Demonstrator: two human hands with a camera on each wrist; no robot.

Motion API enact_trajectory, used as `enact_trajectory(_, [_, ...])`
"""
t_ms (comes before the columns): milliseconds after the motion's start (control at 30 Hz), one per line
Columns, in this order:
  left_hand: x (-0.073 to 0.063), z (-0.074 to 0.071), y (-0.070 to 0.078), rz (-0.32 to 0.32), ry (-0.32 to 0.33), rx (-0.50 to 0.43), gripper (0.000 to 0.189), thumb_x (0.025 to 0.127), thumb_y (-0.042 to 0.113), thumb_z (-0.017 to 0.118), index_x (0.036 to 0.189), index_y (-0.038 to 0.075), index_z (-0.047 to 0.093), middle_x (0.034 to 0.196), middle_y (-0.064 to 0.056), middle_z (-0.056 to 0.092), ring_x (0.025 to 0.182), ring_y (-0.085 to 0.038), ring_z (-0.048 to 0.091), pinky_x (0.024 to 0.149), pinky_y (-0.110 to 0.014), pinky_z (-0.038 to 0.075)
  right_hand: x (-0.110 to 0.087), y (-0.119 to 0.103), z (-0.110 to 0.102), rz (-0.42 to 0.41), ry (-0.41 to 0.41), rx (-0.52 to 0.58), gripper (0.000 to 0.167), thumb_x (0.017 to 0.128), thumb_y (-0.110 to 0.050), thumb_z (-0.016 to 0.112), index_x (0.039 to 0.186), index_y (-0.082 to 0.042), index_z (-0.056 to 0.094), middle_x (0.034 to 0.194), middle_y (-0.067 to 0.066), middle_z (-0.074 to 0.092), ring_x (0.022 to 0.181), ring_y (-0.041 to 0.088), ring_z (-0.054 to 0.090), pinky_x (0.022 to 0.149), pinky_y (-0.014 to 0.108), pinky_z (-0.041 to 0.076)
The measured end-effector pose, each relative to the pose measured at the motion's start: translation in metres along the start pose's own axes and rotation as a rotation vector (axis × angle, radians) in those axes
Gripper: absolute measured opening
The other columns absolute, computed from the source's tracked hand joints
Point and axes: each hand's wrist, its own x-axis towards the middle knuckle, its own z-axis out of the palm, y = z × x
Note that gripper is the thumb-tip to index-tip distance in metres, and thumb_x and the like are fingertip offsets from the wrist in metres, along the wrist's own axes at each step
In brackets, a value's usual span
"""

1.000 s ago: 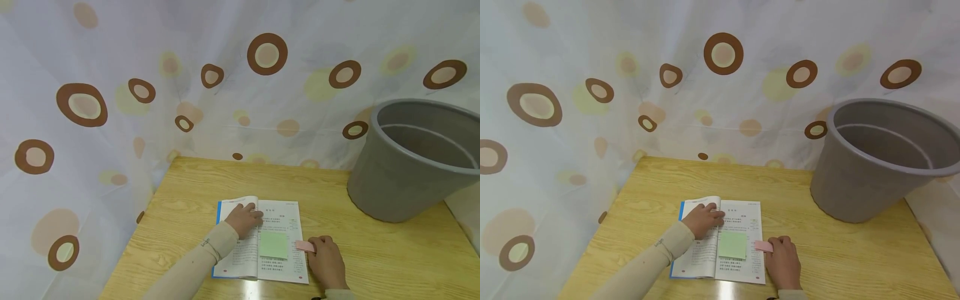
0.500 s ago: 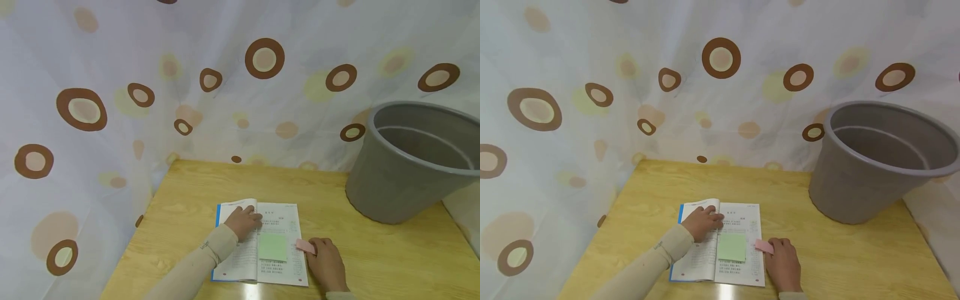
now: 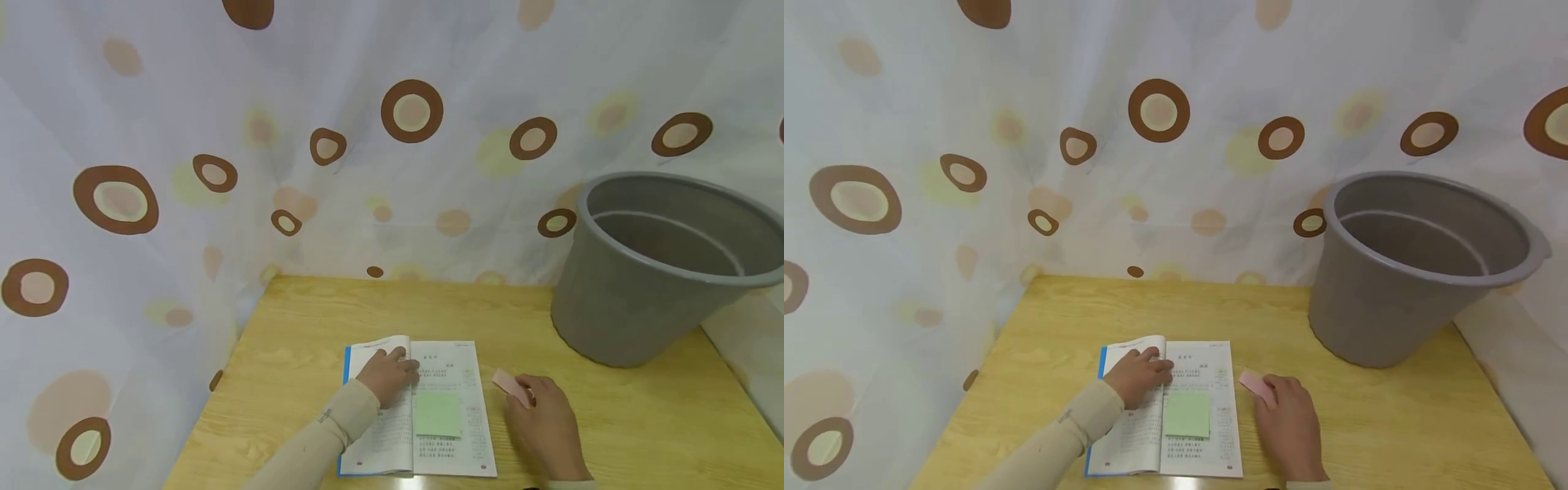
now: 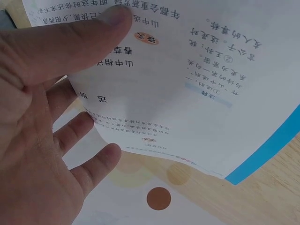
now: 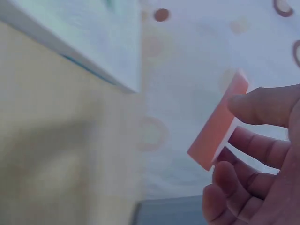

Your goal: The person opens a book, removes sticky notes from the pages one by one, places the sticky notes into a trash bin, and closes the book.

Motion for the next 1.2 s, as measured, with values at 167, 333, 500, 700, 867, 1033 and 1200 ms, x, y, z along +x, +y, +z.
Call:
enact_trajectory(167, [-0.002, -0.001, 0.002, -0.002, -0.009, 0.011, 0.049, 0.084, 0.021, 0.078, 0.126, 0.041, 0.063, 0.144, 0.020, 0.053, 0.133, -0.010, 0.047, 0.097, -0.030, 0.052, 0.013, -0.011, -0.039, -0.220, 0.335, 0.035, 0.031, 0.082, -0.009, 0.076, 0.109, 0.003, 0.069, 0.101, 0.021, 0.069, 0.081, 0.031, 0.059, 0.068, 0.034, 0.041])
enact_trajectory(333, [-0.005, -0.005, 0.004, -0.002, -0.011, 0.002, 0.048, 0.084, 0.020, 0.078, 0.125, 0.041, 0.064, 0.144, 0.020, 0.054, 0.133, -0.011, 0.047, 0.098, -0.031, 0.052, 0.035, -0.019, -0.084, -0.419, 0.623, 0.079, 0.032, 0.073, 0.000, 0.077, 0.103, 0.008, 0.069, 0.091, 0.026, 0.068, 0.075, 0.033, 0.053, 0.072, 0.037, 0.031])
enact_trajectory(500, [-0.005, 0.000, 0.005, 0.001, 0.002, -0.002, 0.048, 0.084, 0.021, 0.078, 0.125, 0.041, 0.064, 0.143, 0.020, 0.054, 0.133, -0.011, 0.047, 0.093, -0.028, 0.052, 0.055, -0.023, -0.126, -0.472, 0.771, 0.094, 0.031, 0.075, -0.003, 0.074, 0.102, 0.010, 0.068, 0.093, 0.030, 0.067, 0.083, 0.039, 0.052, 0.078, 0.041, 0.029])
enact_trajectory(700, [0.000, 0.006, 0.003, 0.005, 0.021, 0.012, 0.047, 0.084, 0.021, 0.078, 0.124, 0.042, 0.064, 0.143, 0.020, 0.054, 0.133, -0.011, 0.047, 0.095, -0.031, 0.053, 0.081, -0.021, -0.163, -0.421, 0.877, 0.060, 0.032, 0.085, -0.014, 0.067, 0.104, 0.012, 0.068, 0.098, 0.035, 0.062, 0.096, 0.051, 0.051, 0.091, 0.059, 0.029])
enact_trajectory(867, [0.001, 0.005, 0.003, 0.007, 0.028, 0.013, 0.048, 0.083, 0.020, 0.079, 0.123, 0.041, 0.064, 0.142, 0.021, 0.055, 0.131, -0.011, 0.048, 0.093, -0.030, 0.053, 0.107, -0.017, -0.187, -0.347, 0.906, -0.010, 0.032, 0.091, -0.017, 0.060, 0.103, 0.012, 0.067, 0.101, 0.037, 0.060, 0.099, 0.052, 0.048, 0.098, 0.063, 0.028])
enact_trajectory(1033, [0.000, 0.005, 0.005, 0.016, 0.038, 0.012, 0.051, 0.079, 0.020, 0.081, 0.122, 0.042, 0.065, 0.142, 0.020, 0.055, 0.130, -0.011, 0.049, 0.096, -0.032, 0.054, 0.125, -0.010, -0.202, -0.202, 0.848, -0.024, 0.036, 0.092, -0.020, 0.054, 0.109, 0.010, 0.066, 0.113, 0.038, 0.058, 0.116, 0.053, 0.042, 0.109, 0.064, 0.022])
enact_trajectory(1200, [-0.001, 0.003, 0.003, 0.011, 0.044, 0.026, 0.050, 0.080, 0.019, 0.080, 0.122, 0.042, 0.065, 0.141, 0.020, 0.056, 0.129, -0.010, 0.049, 0.096, -0.032, 0.055, 0.136, -0.002, -0.209, 0.030, 0.672, -0.050, 0.044, 0.095, -0.026, 0.046, 0.121, 0.007, 0.060, 0.132, 0.039, 0.047, 0.136, 0.053, 0.026, 0.111, 0.073, 0.012])
